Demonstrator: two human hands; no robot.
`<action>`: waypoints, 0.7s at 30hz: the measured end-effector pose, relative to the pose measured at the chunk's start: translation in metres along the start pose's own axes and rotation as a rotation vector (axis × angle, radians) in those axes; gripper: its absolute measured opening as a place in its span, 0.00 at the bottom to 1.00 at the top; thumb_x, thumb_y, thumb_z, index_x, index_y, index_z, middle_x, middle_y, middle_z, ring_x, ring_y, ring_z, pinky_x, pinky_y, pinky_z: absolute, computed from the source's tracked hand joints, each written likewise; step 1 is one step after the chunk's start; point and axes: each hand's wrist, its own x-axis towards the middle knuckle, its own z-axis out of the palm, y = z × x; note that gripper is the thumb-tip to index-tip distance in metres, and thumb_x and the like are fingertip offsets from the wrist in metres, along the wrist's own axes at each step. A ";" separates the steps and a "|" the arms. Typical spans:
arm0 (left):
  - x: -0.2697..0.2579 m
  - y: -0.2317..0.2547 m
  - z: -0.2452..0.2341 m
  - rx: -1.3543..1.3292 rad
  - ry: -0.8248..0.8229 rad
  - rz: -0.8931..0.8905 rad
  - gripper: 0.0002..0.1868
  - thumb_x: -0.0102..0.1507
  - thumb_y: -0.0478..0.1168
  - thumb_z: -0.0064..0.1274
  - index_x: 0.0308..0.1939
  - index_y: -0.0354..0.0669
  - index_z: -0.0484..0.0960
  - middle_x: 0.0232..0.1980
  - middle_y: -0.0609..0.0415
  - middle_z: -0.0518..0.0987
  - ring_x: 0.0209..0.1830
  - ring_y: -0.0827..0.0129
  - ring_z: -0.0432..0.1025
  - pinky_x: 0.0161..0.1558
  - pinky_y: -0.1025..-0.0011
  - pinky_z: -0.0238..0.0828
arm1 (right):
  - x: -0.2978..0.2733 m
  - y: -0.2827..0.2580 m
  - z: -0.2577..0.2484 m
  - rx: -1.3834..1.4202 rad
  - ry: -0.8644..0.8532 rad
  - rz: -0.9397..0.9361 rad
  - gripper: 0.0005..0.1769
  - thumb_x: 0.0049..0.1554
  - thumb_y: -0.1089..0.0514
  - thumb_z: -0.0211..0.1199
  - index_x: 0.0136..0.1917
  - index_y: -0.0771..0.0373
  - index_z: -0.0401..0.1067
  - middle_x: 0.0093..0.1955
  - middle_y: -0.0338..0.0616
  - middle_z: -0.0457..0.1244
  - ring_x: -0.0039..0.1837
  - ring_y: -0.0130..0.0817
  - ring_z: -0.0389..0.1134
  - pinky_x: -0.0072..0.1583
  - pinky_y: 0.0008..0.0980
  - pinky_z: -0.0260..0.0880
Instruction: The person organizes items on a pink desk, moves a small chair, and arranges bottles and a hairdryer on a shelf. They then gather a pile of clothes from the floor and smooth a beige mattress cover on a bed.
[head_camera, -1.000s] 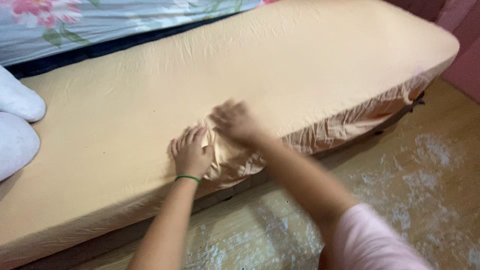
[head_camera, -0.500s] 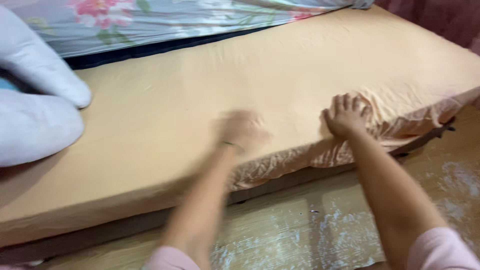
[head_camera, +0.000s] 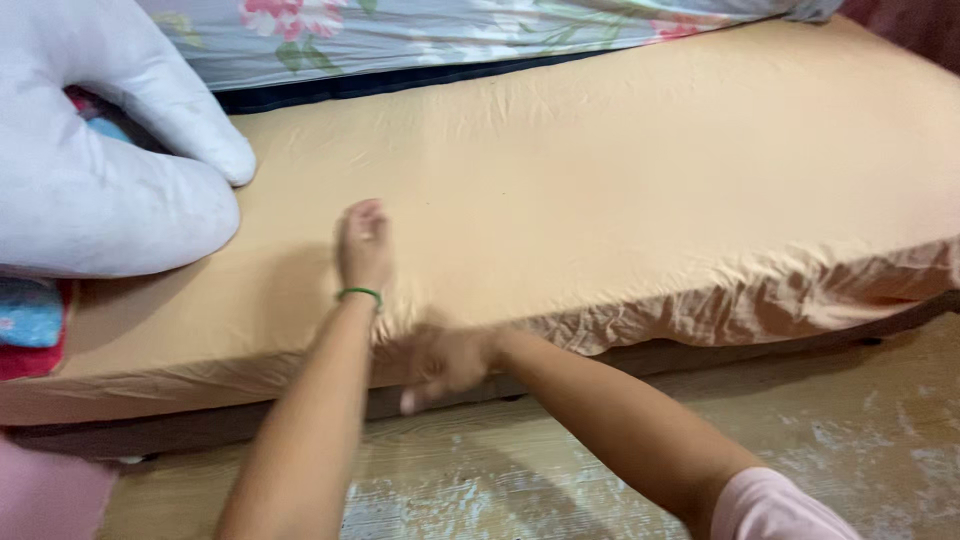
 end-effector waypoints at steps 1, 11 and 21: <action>0.007 -0.010 -0.020 0.116 0.011 0.057 0.18 0.68 0.44 0.52 0.60 0.44 0.76 0.65 0.48 0.74 0.65 0.60 0.70 0.68 0.61 0.67 | 0.008 -0.003 0.004 -0.154 -0.240 -0.140 0.20 0.65 0.46 0.56 0.57 0.61 0.80 0.61 0.46 0.70 0.66 0.36 0.65 0.72 0.45 0.55; -0.045 -0.071 -0.090 0.874 0.012 -0.173 0.38 0.71 0.60 0.25 0.81 0.48 0.46 0.84 0.54 0.48 0.85 0.63 0.39 0.79 0.50 0.26 | 0.005 0.262 -0.126 -0.695 0.907 0.856 0.46 0.70 0.30 0.40 0.78 0.74 0.46 0.79 0.77 0.40 0.80 0.74 0.39 0.73 0.72 0.37; -0.042 -0.097 -0.129 -0.598 0.325 -0.194 0.40 0.72 0.63 0.27 0.79 0.39 0.54 0.83 0.41 0.57 0.85 0.55 0.49 0.81 0.60 0.41 | 0.181 0.035 0.059 -0.478 0.156 -0.147 0.43 0.60 0.34 0.45 0.78 0.63 0.51 0.81 0.65 0.40 0.79 0.69 0.38 0.68 0.76 0.37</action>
